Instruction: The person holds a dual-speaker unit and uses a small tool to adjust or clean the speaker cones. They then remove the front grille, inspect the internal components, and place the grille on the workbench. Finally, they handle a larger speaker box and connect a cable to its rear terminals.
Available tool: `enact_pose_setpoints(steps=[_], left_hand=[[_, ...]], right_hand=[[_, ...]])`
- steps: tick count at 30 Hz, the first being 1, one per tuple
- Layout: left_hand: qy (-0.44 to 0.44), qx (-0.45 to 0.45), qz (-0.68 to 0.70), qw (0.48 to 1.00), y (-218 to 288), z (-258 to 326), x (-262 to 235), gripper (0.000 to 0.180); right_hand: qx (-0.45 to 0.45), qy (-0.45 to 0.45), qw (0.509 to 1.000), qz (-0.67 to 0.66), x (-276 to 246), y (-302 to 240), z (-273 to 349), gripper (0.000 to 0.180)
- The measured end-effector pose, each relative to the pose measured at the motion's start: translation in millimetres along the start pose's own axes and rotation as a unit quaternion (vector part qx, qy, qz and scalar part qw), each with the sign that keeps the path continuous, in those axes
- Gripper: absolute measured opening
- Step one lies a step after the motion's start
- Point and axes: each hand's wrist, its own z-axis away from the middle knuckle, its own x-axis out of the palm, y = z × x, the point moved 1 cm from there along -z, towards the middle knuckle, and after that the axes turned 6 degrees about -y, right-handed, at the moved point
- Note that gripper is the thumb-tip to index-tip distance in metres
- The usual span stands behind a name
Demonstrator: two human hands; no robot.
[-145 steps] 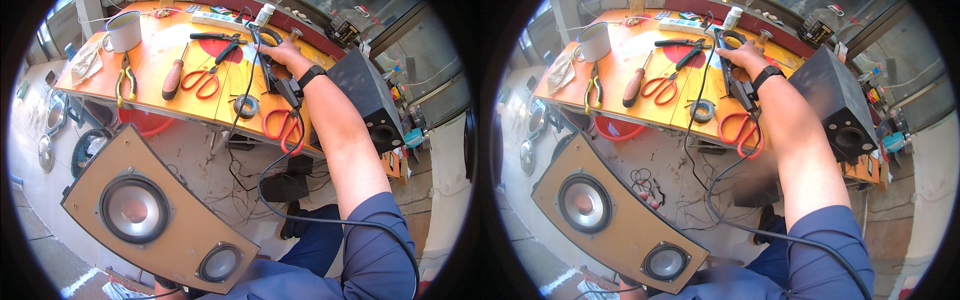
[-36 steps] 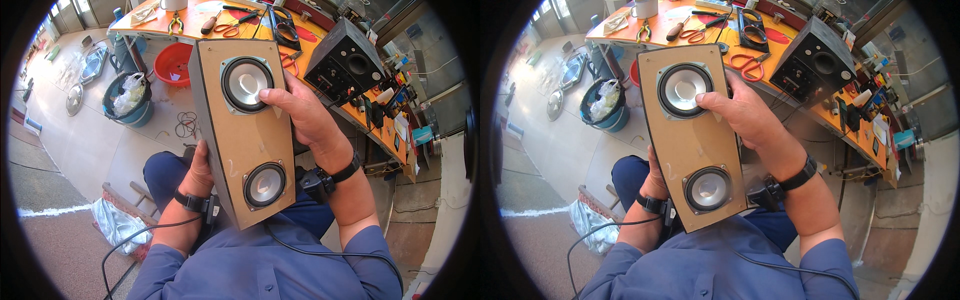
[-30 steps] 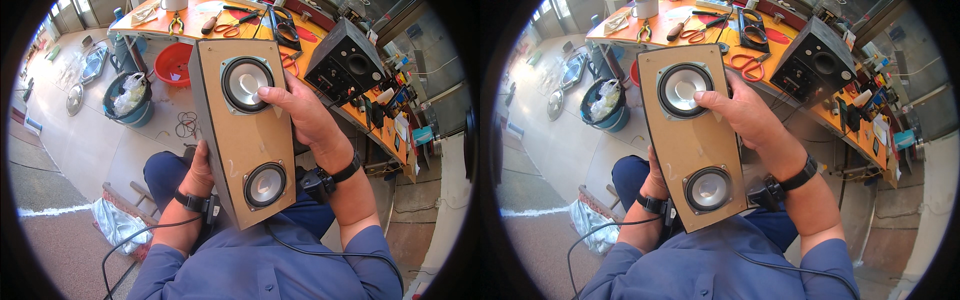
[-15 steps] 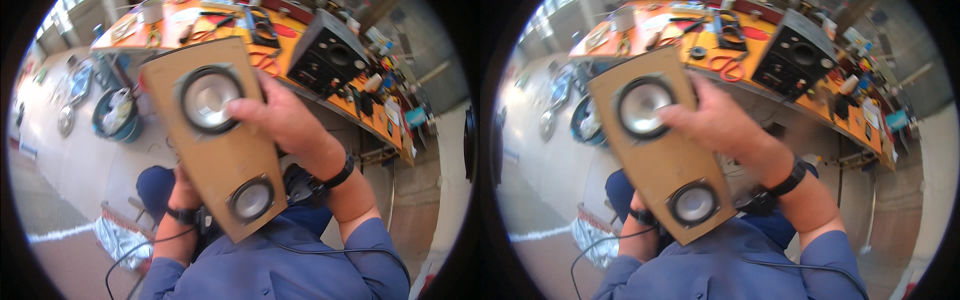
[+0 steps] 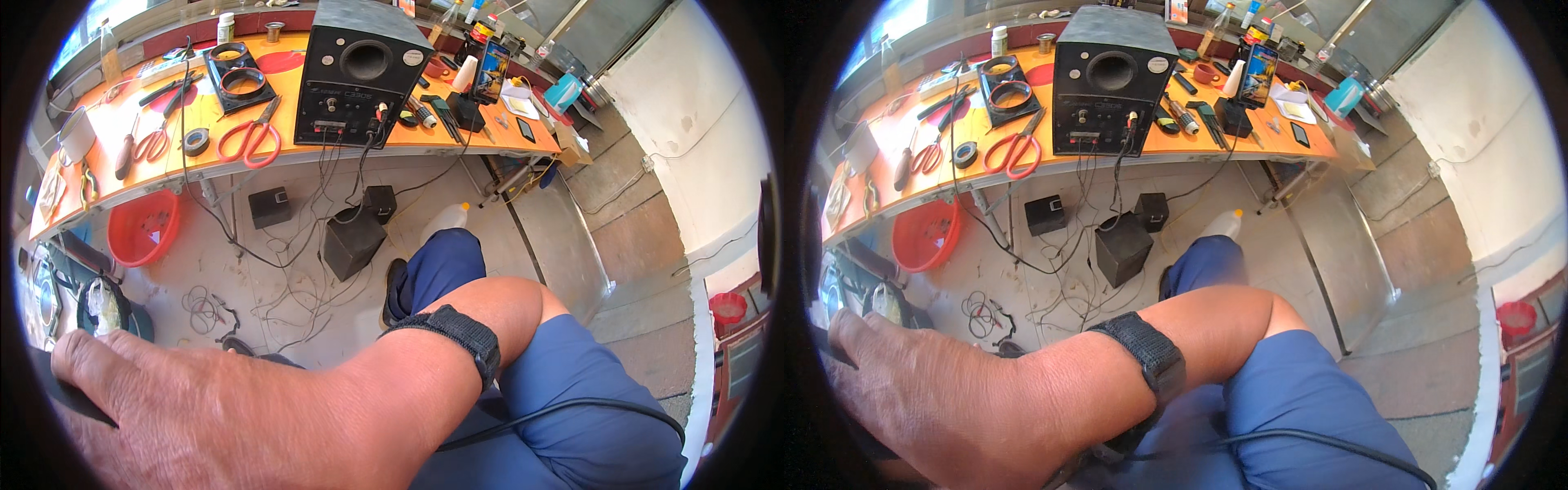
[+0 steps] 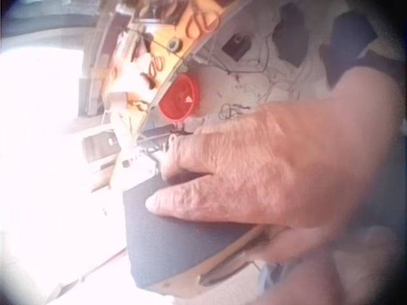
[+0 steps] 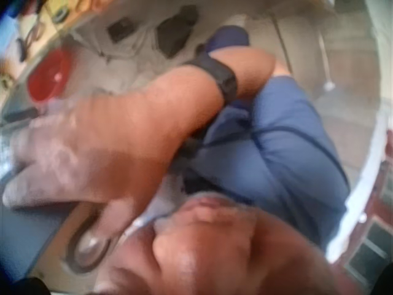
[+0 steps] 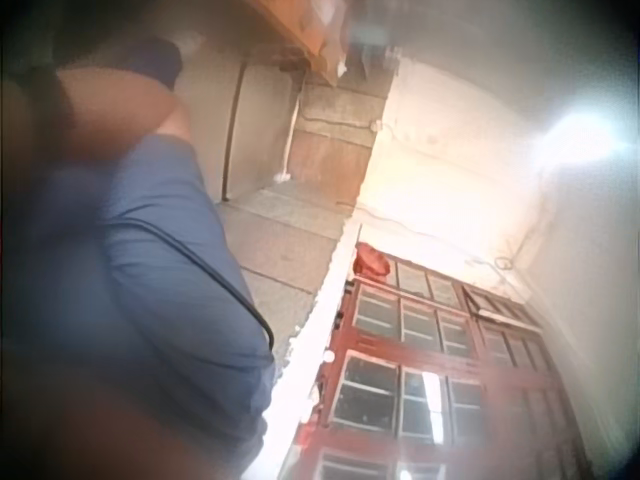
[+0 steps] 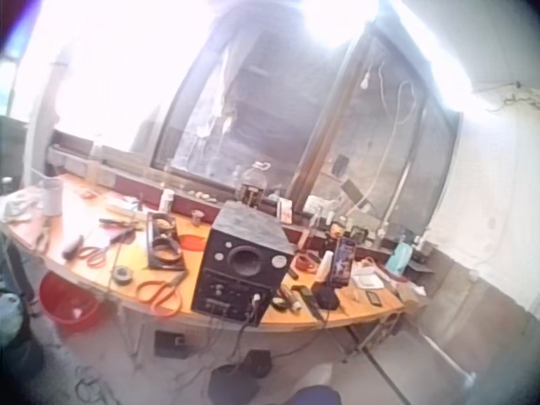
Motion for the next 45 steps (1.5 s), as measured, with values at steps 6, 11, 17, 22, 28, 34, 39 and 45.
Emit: enact_pose_setpoints(steps=[6,11,17,22,28,34,39,45], left_hand=[[-0.012,0.002,0.006,1.000,-2,0,0,0.084],[-0.020,0.003,0.009,1.000,-2,0,2,0.082],[-0.025,0.005,0.010,1.000,0,2,5,0.080],[-0.028,0.006,0.011,1.000,2,3,5,0.078],[-0.034,0.009,0.013,0.999,4,5,6,0.077],[-0.040,0.013,0.017,0.999,7,6,6,0.075],[-0.048,0.018,0.015,0.999,9,8,9,0.073],[-0.070,0.029,0.013,0.997,18,13,12,0.071]], right_hand=[[-0.024,-0.014,0.999,-0.020,1,8,5,0.062],[-0.033,-0.019,0.999,-0.019,2,12,7,0.059],[-0.043,-0.018,0.999,-0.014,1,10,16,0.055],[-0.040,-0.019,0.999,-0.006,2,10,17,0.051],[-0.032,-0.016,0.999,0.002,0,11,18,0.047],[-0.023,-0.012,1.000,0.009,-2,11,16,0.044],[-0.008,-0.005,1.000,0.024,-7,6,16,0.041],[0.019,0.113,0.980,0.164,-72,7,34,0.038]])
